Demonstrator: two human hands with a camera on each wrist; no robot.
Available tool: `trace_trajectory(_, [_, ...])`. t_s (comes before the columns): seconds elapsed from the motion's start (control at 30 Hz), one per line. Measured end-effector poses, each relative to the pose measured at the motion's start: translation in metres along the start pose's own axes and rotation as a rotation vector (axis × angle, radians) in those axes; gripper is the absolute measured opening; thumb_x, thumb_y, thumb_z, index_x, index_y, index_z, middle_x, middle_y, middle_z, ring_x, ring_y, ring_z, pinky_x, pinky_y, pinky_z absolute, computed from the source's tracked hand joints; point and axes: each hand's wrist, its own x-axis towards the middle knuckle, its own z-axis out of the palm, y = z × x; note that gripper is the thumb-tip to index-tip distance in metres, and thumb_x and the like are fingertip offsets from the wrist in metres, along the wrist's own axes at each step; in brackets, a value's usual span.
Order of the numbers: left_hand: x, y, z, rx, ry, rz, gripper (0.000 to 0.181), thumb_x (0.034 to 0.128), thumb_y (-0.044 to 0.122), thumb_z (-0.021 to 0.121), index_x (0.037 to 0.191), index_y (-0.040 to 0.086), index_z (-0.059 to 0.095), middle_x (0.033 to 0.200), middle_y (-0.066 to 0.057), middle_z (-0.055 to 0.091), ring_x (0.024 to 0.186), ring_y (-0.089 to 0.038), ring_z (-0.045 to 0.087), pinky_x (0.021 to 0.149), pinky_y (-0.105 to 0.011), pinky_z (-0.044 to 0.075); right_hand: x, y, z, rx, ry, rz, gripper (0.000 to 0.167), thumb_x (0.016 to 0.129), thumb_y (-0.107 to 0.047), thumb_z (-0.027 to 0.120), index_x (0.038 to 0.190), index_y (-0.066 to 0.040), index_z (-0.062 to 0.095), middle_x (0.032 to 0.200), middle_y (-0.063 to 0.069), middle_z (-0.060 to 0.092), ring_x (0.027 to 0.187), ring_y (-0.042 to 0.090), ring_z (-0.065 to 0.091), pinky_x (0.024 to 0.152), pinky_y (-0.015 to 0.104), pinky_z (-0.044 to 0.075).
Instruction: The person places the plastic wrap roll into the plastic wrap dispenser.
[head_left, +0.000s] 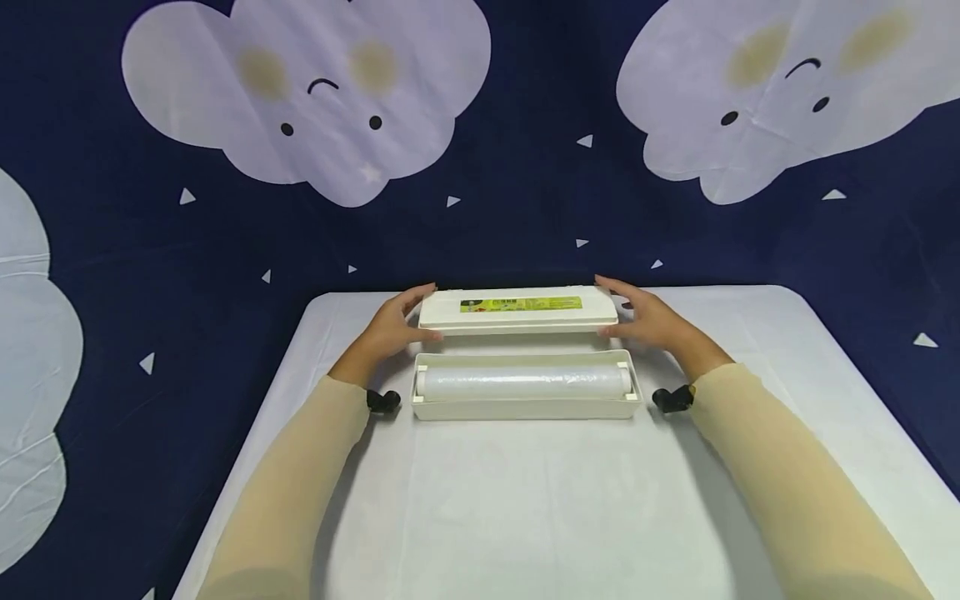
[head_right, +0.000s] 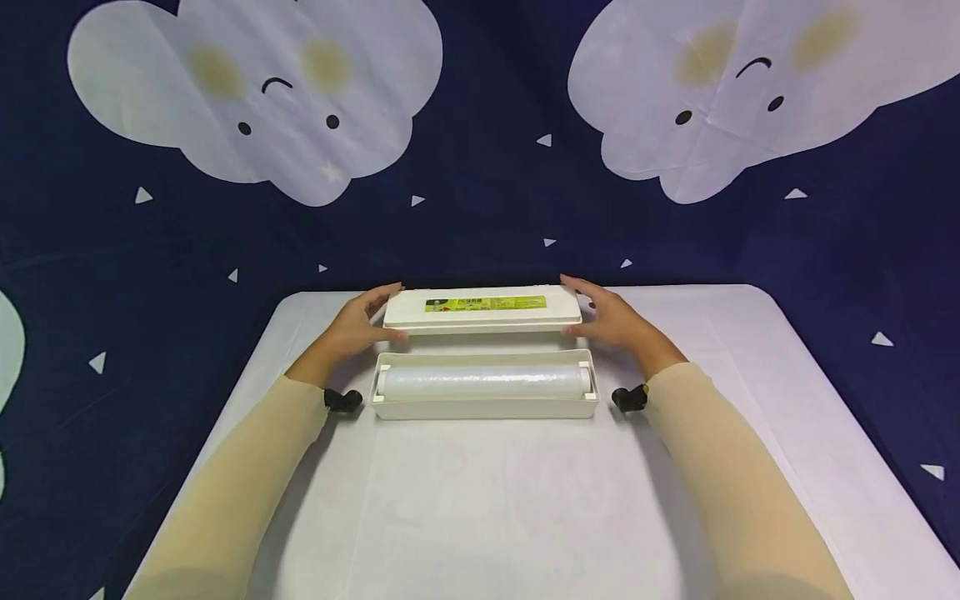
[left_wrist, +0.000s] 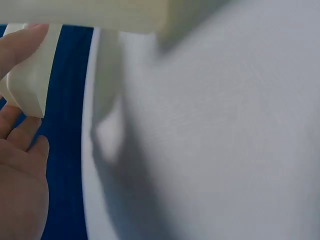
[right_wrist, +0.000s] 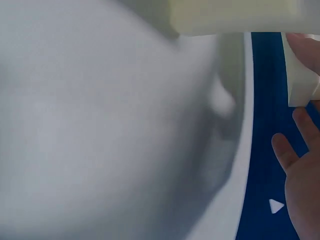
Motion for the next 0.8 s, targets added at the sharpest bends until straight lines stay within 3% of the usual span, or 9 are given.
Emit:
trace_trajectory(0.27, [-0.02,0.023,-0.01,0.049,0.014,0.074,0.094,0.0783,0.014,0.096,0.159,0.015,0.048,0.162,-0.001,0.044,0.153,-0.024,0.032,0.125,-0.04,0.027,-0.021,-0.019,-0.007,0.013,0.097,-0.098,0.099,0.08,-0.014,0.095,0.163,-0.011,0.042,0.164,0.011,0.041,0.147,0.035,0.038,0.115,0.058,0.039])
trace_trajectory(0.53, [-0.046,0.03,-0.012,0.065,0.004,0.136,0.095,0.075,0.021,0.099,0.157,0.014,0.051,0.16,0.0,0.048,0.151,-0.025,0.036,0.123,-0.044,0.03,-0.052,-0.038,-0.008,0.029,0.119,-0.139,0.1,0.077,-0.012,0.097,0.162,-0.014,0.044,0.16,0.008,0.048,0.143,0.028,0.045,0.114,0.052,0.041])
trace_trajectory(0.8, [-0.083,0.038,-0.006,0.104,-0.009,0.129,0.099,0.0709,0.027,0.101,0.156,0.016,0.052,0.156,0.003,0.052,0.148,-0.03,0.04,0.121,-0.053,0.034,-0.086,-0.046,-0.001,-0.014,0.106,-0.139,0.105,0.071,-0.02,0.101,0.161,-0.018,0.046,0.154,0.006,0.054,0.132,0.028,0.056,0.11,0.037,0.046])
